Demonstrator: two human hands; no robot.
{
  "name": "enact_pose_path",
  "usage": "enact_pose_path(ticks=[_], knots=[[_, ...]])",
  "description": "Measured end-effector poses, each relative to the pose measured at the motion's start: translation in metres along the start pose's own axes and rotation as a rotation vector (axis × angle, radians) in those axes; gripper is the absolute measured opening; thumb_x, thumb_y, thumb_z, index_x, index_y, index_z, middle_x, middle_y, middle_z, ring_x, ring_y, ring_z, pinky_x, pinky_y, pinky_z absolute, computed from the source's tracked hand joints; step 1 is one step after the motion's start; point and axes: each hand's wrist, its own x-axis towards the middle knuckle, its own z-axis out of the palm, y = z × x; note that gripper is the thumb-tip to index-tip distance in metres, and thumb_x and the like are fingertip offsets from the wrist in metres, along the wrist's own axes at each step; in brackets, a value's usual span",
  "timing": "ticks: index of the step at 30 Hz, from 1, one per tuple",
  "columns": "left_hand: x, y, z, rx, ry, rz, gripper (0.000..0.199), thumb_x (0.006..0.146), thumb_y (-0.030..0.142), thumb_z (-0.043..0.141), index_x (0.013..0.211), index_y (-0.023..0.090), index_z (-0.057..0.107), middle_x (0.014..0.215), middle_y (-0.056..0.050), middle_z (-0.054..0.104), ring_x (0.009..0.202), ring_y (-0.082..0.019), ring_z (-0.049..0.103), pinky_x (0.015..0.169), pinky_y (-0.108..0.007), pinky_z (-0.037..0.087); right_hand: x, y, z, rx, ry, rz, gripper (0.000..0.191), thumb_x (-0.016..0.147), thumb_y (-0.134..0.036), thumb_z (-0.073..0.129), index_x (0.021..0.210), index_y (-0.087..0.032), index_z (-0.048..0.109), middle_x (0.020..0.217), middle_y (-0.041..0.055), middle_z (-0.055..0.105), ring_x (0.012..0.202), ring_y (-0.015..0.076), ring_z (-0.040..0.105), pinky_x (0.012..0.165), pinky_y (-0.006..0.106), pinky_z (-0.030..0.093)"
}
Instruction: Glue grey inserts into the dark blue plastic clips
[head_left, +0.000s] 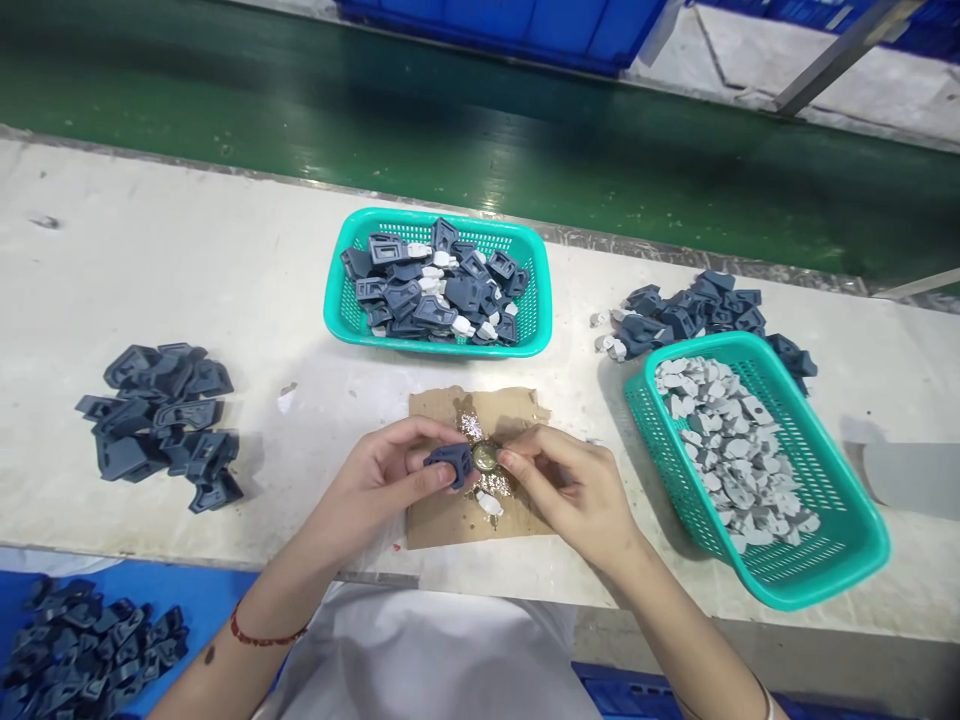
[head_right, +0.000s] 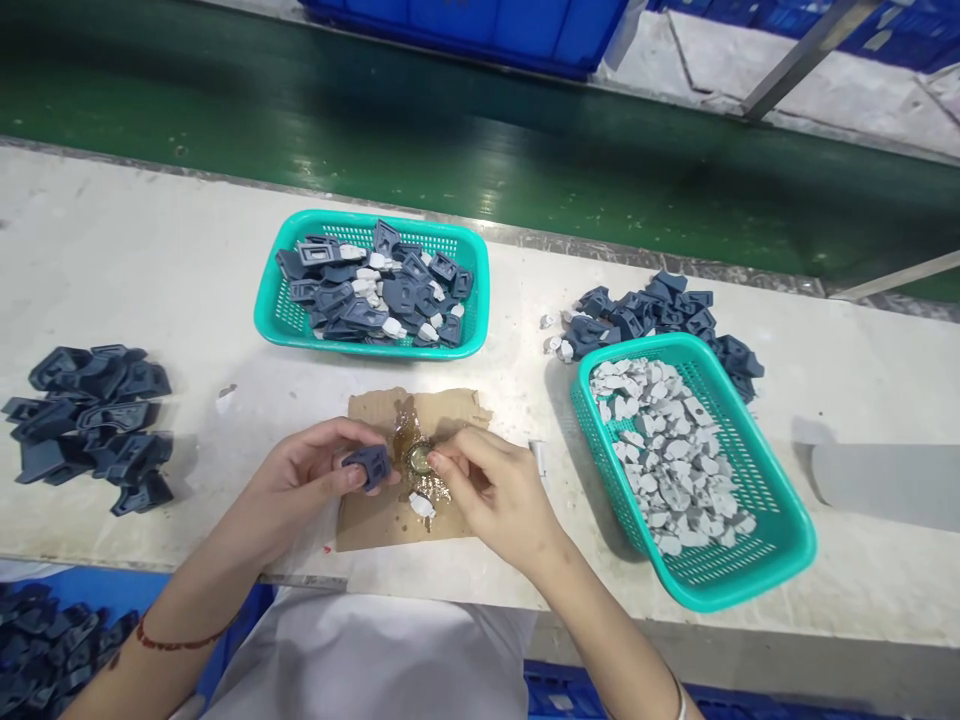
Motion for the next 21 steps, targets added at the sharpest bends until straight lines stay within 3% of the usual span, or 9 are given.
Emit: enact_pose_path(ticks=[5,10,13,17,21], knots=[[-0.0002,0.0001,0.0013,0.005,0.012,0.005,0.012,0.090,0.025,0.079,0.101,0.026,0.080,0.100,-0.001,0.078,0.085,-0.013,0.078,0.072,-0.015,0.060,-0.0014,0.0022,-0.0001,-0.010,0.029,0.060,0.018,0.099,-0.023,0.062,0.081,-0.019,0.065,0.071,-0.0014,0.068,0.060,0.0110,0.058,0.058,0.023,0.042],[0.0011,0.0001,0.0025,0.018,0.043,0.019,0.015,0.085,0.022,0.084,0.099,0.026,0.082,0.093,0.000,0.078,0.080,-0.009,0.075,0.076,-0.014,0.058,-0.0042,0.0024,0.0000,0.061,0.052,0.133,0.020,0.098,-0.028,0.064,0.080,-0.019,0.066,0.072,-0.0004,0.069,0.061,0.0117,0.058,0.058,0.024,0.042],[0.0015,0.0014,0.0033,0.024,0.076,0.032,0.016,0.078,0.022,0.090,0.092,0.025,0.084,0.088,0.001,0.077,0.073,-0.006,0.070,0.072,-0.011,0.057,-0.0044,0.0002,-0.0002,0.226,0.099,0.211,0.019,0.097,-0.030,0.067,0.080,-0.020,0.067,0.073,-0.0001,0.069,0.062,0.0117,0.059,0.057,0.023,0.044],[0.0002,0.0025,0.0029,-0.031,0.039,-0.004,0.022,0.076,0.037,0.091,0.094,0.027,0.085,0.076,0.000,0.075,0.066,-0.006,0.068,0.067,-0.011,0.054,-0.0003,-0.0022,-0.0010,0.514,0.175,0.267,0.015,0.093,-0.029,0.073,0.081,-0.021,0.069,0.070,-0.0018,0.069,0.058,0.0102,0.060,0.056,0.021,0.047],[-0.0041,0.0042,0.0045,0.029,-0.002,0.046,0.017,0.081,0.037,0.087,0.096,0.031,0.085,0.091,-0.001,0.072,0.083,-0.012,0.072,0.080,-0.019,0.057,0.0026,-0.0069,-0.0034,0.720,0.178,0.251,0.013,0.093,-0.029,0.075,0.083,-0.022,0.071,0.070,-0.0021,0.070,0.055,0.0097,0.061,0.055,0.022,0.050]])
